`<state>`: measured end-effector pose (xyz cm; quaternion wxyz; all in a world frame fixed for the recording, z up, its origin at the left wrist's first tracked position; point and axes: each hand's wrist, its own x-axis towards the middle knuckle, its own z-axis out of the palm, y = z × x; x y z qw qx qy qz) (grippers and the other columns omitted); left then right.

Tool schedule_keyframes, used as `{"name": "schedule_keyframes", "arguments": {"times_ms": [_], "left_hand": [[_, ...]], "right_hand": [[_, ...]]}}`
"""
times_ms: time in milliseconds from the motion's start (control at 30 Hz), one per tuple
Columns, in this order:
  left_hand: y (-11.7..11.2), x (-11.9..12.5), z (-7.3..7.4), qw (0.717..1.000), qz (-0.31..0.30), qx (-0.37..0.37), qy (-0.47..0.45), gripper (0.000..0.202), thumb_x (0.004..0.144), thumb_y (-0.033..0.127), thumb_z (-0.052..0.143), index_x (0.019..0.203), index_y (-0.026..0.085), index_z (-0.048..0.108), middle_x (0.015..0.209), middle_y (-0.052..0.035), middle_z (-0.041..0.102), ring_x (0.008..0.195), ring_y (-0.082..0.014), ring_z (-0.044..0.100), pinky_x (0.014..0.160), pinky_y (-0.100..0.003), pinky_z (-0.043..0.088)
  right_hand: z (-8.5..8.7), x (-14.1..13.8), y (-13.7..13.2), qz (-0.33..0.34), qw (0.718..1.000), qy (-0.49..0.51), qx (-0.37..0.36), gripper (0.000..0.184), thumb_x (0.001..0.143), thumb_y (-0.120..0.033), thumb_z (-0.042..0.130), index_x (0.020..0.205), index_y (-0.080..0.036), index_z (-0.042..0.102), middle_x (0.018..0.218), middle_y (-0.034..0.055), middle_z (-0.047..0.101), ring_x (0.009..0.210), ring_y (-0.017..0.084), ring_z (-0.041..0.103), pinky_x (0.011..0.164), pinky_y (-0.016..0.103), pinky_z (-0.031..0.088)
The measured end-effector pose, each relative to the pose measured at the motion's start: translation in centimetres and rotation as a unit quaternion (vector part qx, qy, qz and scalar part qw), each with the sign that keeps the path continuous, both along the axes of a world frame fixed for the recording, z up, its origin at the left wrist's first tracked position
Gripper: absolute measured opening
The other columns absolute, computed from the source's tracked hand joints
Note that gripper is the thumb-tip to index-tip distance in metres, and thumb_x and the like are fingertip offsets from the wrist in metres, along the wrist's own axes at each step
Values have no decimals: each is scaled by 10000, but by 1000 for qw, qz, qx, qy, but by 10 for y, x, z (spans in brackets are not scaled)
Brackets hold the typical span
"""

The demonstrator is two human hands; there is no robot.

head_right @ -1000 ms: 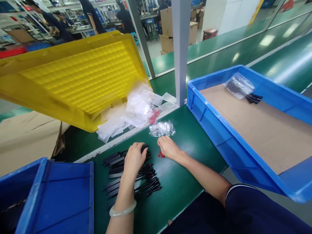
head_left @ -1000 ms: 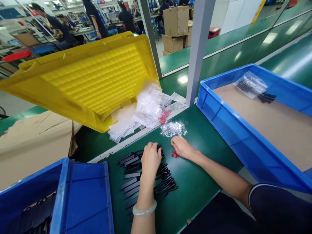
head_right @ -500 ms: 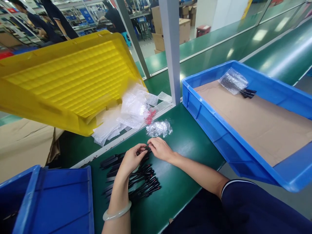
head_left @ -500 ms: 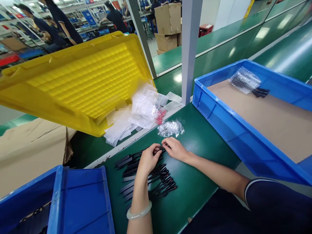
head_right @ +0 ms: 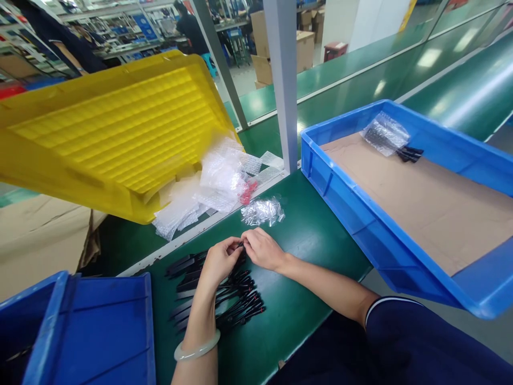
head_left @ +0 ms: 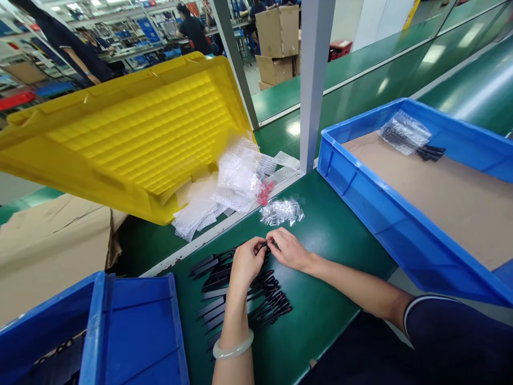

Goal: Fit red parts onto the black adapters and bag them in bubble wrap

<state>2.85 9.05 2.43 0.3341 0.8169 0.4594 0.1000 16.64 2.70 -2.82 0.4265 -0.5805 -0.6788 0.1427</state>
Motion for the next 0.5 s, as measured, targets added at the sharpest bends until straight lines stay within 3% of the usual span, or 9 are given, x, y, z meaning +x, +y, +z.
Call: {"name": "schedule_keyframes", "arguments": {"times_ms": [333, 500], "left_hand": [[-5, 5, 0, 999, 12, 25, 34, 68, 765, 166, 556, 731, 205, 600, 626, 20, 590, 591, -146, 535, 606, -246, 364], [-4, 0, -6, 999, 13, 30, 42, 61, 761, 167, 564, 714, 206, 562, 599, 35, 544, 555, -135, 506, 583, -239, 357]], "right_hand": [[5, 1, -1, 16, 1000, -23, -15, 114, 892, -118, 430, 964, -183, 489, 911, 66, 600, 866, 200, 515, 788, 311, 444], [15, 28, 1, -17, 996, -54, -69, 104, 868, -84, 486, 878, -179, 526, 826, 45, 601, 784, 194, 504, 724, 303, 410]]}}
